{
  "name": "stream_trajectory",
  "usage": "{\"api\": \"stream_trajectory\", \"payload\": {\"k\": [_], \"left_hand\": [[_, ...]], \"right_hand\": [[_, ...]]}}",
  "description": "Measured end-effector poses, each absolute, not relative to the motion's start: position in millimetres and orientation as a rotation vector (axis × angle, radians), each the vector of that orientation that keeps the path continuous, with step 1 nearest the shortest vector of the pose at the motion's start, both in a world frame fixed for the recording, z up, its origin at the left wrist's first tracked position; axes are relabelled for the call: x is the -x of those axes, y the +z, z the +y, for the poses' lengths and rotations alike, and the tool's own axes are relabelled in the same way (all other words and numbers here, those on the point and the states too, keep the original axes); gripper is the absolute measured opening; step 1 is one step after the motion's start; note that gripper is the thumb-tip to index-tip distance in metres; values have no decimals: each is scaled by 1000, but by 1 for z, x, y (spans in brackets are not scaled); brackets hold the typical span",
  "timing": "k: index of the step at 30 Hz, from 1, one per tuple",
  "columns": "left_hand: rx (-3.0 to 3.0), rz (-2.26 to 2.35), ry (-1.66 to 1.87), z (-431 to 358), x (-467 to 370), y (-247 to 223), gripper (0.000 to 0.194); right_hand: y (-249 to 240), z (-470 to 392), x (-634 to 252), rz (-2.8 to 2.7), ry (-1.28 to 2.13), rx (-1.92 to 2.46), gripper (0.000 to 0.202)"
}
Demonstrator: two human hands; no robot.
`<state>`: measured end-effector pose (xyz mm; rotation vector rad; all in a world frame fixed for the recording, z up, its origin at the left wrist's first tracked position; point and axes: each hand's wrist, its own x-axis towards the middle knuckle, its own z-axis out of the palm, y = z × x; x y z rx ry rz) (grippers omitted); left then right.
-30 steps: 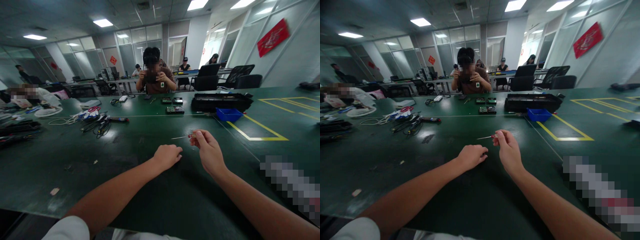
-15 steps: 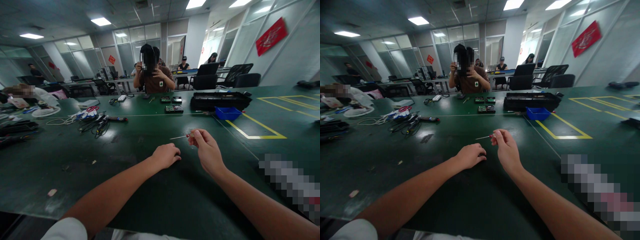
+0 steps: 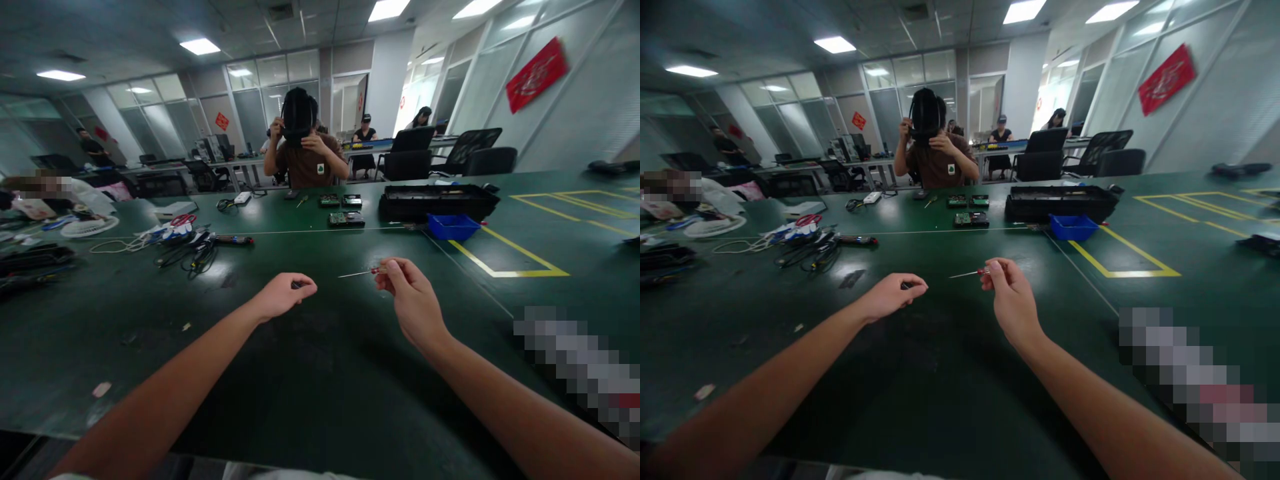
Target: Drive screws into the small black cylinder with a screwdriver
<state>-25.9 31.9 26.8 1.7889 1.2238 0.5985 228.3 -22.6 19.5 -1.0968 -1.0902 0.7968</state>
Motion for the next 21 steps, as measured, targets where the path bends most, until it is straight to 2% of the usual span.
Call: {"api": "stream_trajectory", "payload": {"k": [3,8,17,21], "left_hand": [[-1408,1228,801,42,61,24,29],[-1107,1161,1031,56,113,23,29],[-692,1191,1561,49,183,61,14],[-598,1280,1754,34,224,73,20]], "right_hand": [[17,-22,-228,-1102,807,1113,25],[12,-21,-228,-1129,813,1138,27],[12,-23,-226,-1166,840,1154,28],[11,-22,-227,-1177,824,1174,30]]}}
